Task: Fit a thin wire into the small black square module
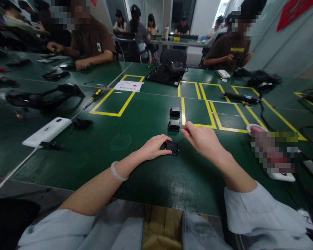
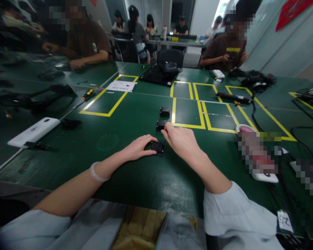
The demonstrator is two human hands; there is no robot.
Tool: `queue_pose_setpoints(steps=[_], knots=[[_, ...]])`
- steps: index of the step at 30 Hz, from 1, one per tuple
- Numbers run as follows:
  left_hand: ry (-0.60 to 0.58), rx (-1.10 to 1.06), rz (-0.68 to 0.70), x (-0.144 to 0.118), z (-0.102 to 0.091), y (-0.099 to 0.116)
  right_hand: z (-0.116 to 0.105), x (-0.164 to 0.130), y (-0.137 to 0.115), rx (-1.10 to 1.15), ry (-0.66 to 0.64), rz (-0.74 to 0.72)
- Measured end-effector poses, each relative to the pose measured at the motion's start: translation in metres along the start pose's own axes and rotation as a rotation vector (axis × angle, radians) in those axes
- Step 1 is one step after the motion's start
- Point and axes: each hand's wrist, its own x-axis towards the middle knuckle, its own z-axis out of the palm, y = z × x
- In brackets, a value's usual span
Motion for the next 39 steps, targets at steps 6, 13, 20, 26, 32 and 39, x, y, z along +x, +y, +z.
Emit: queue_pose_setpoints(steps=[6,13,20,26,32,39], knots=[[-0.005,0.006,0.003,0.0001,0.0004,-0.0012,0.0036,-0.0004,0.0038,0.079,0.032,-0.047],[0.0,0.005,0.007,-0.0001,0.001,-0.0012,-0.0014,-0.0016,0.0009,0.035,-0.005,-0.051],[-0.008,0.005,-0.002,0.0002,0.0,-0.0001,-0.0047,-0.0016,0.0003,0.033,-0.031,-0.042],[0.003,-0.002,0.011,-0.0006,0.0011,-0.0023,-0.0026,-0.0018,0.0031,0.091,0.009,-0.049],[0.003,-0.01,0.003,-0.0002,0.0005,-0.0004,-0.0042,-0.0002,0.0014,0.001,-0.041,-0.022],[0.011,-0.019,0.004,0.0,0.0018,-0.0025,0.0011,-0.0001,0.0045,0.099,0.022,-0.055]])
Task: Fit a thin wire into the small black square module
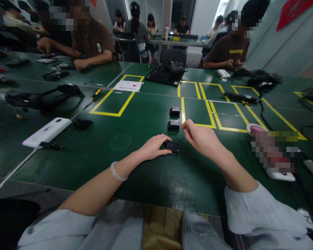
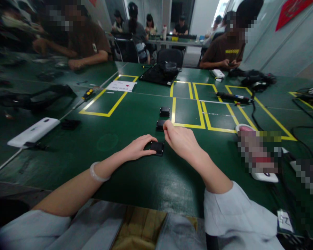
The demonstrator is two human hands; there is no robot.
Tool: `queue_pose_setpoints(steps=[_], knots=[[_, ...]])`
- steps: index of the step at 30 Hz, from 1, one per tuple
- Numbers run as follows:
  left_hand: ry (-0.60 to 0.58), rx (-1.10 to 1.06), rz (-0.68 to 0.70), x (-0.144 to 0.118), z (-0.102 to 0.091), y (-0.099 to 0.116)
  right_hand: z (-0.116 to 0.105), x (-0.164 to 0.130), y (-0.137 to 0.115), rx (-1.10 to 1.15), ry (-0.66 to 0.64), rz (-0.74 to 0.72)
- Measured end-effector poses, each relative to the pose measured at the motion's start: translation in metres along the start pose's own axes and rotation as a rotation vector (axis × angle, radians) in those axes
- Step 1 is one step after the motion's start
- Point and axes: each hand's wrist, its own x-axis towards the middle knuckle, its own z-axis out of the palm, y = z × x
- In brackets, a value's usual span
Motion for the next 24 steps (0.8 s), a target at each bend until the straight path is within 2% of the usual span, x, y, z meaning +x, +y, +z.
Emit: queue_pose_setpoints(steps=[9,17,24], knots=[[-0.013,0.002,-0.007,-0.0005,-0.0017,0.0017,-0.0004,0.0016,0.0011,-0.028,-0.021,0.022],[-0.008,0.017,0.01,-0.0001,-0.0001,-0.0007,0.0022,-0.0001,0.0022,0.033,0.007,-0.023],[-0.004,0.0,0.007,-0.0001,-0.0007,0.0003,-0.0033,0.0,-0.0011,-0.035,-0.028,-0.018]])
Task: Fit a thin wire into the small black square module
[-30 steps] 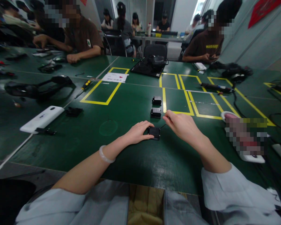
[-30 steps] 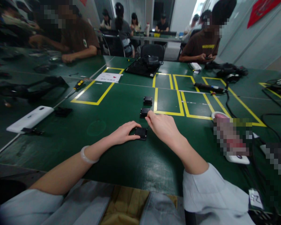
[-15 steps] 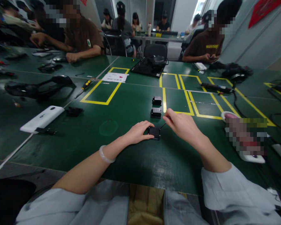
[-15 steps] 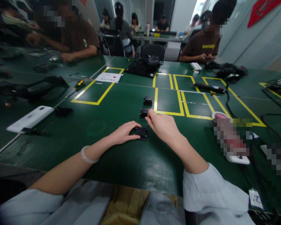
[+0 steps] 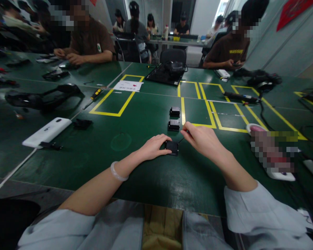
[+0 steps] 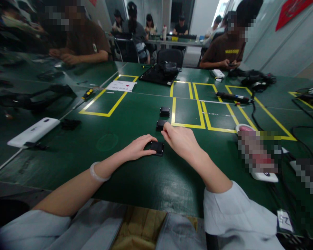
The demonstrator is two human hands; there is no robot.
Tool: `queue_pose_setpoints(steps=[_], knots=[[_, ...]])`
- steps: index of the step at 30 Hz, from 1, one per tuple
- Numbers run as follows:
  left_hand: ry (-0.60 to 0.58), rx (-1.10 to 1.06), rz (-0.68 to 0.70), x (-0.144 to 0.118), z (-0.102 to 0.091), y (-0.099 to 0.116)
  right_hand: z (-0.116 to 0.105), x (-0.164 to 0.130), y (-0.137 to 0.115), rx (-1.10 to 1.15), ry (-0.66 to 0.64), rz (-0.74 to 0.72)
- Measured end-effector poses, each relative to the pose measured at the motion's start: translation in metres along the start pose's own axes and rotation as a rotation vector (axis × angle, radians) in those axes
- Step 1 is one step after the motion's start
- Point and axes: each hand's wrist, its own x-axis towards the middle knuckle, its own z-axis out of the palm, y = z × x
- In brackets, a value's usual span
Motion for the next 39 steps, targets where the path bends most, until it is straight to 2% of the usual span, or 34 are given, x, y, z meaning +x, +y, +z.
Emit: queue_pose_setpoints(steps=[8,16,24,32,39], knots=[[-0.008,0.013,-0.013,0.0008,-0.0007,0.002,0.0011,-0.0024,-0.0017,0.057,0.009,-0.07],[-0.008,0.027,-0.011,-0.0002,0.0012,-0.0011,0.0008,-0.0009,-0.0019,-0.016,-0.017,-0.021],[-0.003,0.001,-0.008,0.0001,0.0,-0.0002,-0.0006,-0.0027,-0.0019,0.075,0.025,-0.025],[-0.003,0.01,-0.013,-0.0002,0.0009,-0.0013,-0.0033,-0.0009,-0.0036,-0.055,-0.058,0.013],[-0.005,0.0,-0.012,-0.0001,-0.0005,0.0004,-0.0007,-0.0024,-0.0028,0.061,0.019,-0.017]])
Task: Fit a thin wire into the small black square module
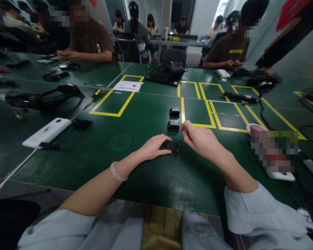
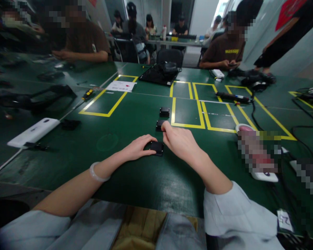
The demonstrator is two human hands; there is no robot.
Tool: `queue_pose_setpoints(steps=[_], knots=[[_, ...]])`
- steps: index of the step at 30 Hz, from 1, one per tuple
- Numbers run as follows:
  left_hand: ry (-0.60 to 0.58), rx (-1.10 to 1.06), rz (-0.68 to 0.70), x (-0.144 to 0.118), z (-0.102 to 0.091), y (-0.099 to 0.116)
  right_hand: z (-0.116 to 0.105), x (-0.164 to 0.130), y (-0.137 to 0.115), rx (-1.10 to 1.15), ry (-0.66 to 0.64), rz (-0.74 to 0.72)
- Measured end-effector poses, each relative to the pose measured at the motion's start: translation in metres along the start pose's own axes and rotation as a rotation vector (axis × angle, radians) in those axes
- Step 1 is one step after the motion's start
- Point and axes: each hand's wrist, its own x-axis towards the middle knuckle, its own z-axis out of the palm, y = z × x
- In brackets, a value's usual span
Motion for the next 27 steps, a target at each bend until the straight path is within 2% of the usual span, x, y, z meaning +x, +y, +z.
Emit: queue_pose_setpoints(steps=[8,16,23,27], knots=[[0.004,0.012,0.003,-0.0001,0.0008,-0.0007,-0.0009,0.0014,-0.0002,-0.088,-0.06,0.042],[-0.007,0.02,0.002,-0.0001,-0.0004,0.0008,0.0006,-0.0001,0.0013,-0.005,0.009,0.003],[0.005,0.008,0.005,-0.0003,0.0006,-0.0006,-0.0015,0.0015,0.0002,-0.101,-0.046,0.04],[-0.002,0.018,0.004,0.0005,-0.0002,0.001,0.001,0.0015,0.0021,-0.057,-0.022,0.032]])
